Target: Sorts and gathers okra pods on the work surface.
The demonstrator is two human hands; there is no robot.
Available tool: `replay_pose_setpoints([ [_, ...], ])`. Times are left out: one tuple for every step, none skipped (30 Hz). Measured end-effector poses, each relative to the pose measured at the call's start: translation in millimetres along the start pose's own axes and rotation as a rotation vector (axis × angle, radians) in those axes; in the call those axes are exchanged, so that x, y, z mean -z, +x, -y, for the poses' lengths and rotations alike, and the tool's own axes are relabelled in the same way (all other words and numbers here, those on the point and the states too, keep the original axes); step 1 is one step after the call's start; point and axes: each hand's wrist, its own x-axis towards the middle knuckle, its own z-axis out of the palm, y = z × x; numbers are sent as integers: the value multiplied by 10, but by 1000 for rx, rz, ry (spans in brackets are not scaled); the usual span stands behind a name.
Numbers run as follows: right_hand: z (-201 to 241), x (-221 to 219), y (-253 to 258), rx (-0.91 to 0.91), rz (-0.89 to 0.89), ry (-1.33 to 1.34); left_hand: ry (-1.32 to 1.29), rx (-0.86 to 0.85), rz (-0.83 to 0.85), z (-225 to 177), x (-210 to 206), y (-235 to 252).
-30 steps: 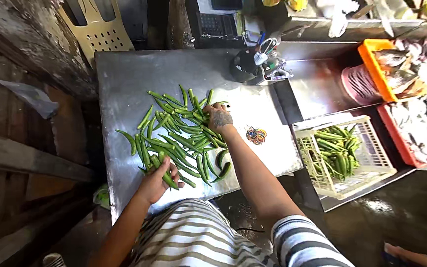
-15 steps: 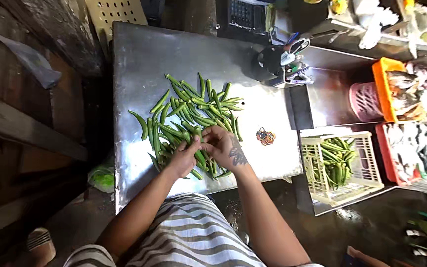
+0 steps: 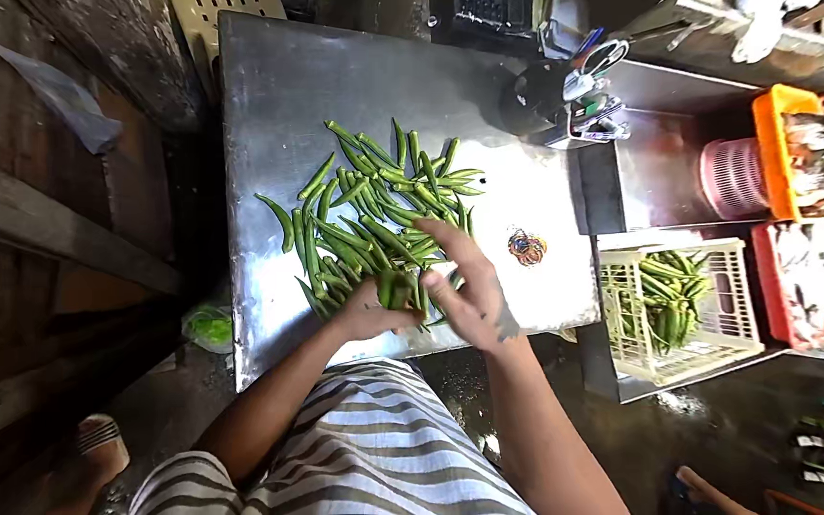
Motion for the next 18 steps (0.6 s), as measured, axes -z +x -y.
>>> replay_pose_setpoints([
  [26,-129,-28,8,153,-48,153,17,35,-53,-32,-74],
  [32,-278,-67,25,265,-113,254,36,68,-52,-57,-154],
  [28,-373,-109,35,345,-168,277,52,87,-13,-82,-215],
  [12,-395,-131,23,406,-152,246,80,92,31,-103,-236],
  [-21,-382,-123,4,432,-51,184,106,93,59,-102,-238],
  [-65,-384,-121,-24,417,103,125,127,92,65,-86,-248],
  [-108,-418,-147,-66,361,274,74,140,78,66,-75,-276],
  [-153,-475,-176,-116,288,434,26,131,47,75,-53,-303],
  [-197,-553,-175,-169,189,543,18,119,0,69,1,-322],
  [-222,-639,-153,-224,81,538,21,94,-64,61,70,-347],
  [-243,-721,-123,-257,-2,442,20,46,-142,60,153,-372],
  [-260,-786,-78,-248,-30,289,28,-5,-227,50,257,-396],
  [-264,-849,-36,-201,-15,129,30,-46,-312,32,373,-428],
  [-246,-912,2,-153,26,-7,22,-71,-393,14,494,-464],
  [-217,-977,33,-123,86,-129,-5,-93,-462,-5,608,-505],
  [-175,-1046,55,-108,144,-235,-40,-122,-526,-19,713,-553],
  [-142,-1123,70,-81,171,-320,-82,-162,-582,-32,798,-601],
  [-115,-1192,83,-46,179,-377,-120,-203,-633,-47,871,-645],
])
